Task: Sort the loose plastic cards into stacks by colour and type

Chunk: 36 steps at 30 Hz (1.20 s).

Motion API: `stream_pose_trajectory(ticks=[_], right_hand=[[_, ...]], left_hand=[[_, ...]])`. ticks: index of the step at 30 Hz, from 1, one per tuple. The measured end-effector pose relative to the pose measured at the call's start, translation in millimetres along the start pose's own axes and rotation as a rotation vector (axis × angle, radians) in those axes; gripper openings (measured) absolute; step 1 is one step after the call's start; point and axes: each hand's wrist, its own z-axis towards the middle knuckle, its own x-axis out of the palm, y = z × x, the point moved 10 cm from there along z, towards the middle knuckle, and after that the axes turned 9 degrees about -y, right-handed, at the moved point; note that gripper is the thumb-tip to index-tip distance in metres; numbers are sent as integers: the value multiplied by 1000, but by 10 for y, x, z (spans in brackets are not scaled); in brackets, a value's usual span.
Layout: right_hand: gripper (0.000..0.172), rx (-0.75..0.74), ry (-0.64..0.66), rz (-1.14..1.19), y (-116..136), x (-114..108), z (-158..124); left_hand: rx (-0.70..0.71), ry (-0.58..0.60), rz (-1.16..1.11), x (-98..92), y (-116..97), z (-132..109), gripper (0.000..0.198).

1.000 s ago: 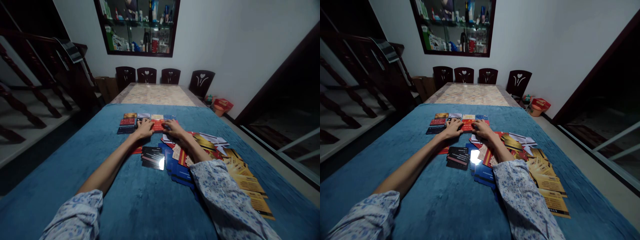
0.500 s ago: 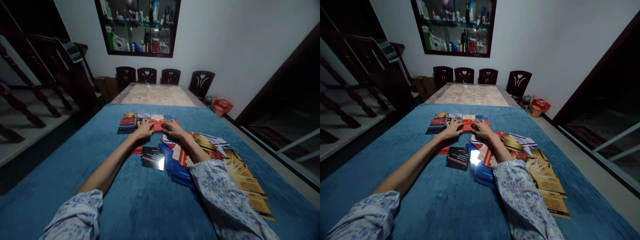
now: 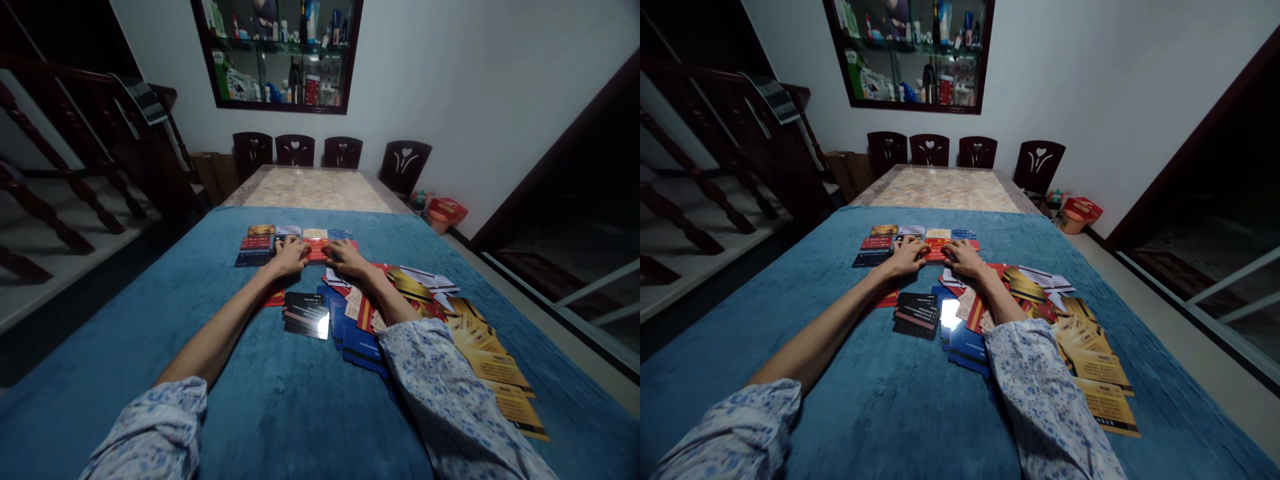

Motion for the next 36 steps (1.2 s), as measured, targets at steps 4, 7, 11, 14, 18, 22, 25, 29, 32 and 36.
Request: stream_pose_trajectory(ticks=[4,7,11,14,18,22,25,29,32,36], right_hand=[[41,22,-2,-7,-37,14,-9],[42,23,-2,-5,-48,23,-11],[43,24,23,-25,-63,55,-9],[43,16,29,-40,-66,67,-4],[42,-4,33,-47,-51,67,3],[43,18,45,-80,-55,53,5],[43,25,49,-74,-35,35,0],[41,13,41,-54,5,11,-2],[40,16,36,-59,3,6,1],[39,7,31,-60,-5,8,8]], left_hand=[[3,1,-1,-10,-10,0,28],[12,-5,0,-21,-22,-1,26],[18,1,15,-22,-32,-5,25],[30,2,29,-24,-42,-10,24],[52,0,32,-20,-52,-15,23],[75,-16,55,-25,-50,-13,23],[87,-31,70,-36,-53,-12,23],[104,-39,73,-40,-65,-13,22],[115,-45,84,-40,-72,-11,21],[116,-39,100,-33,-70,-11,22]])
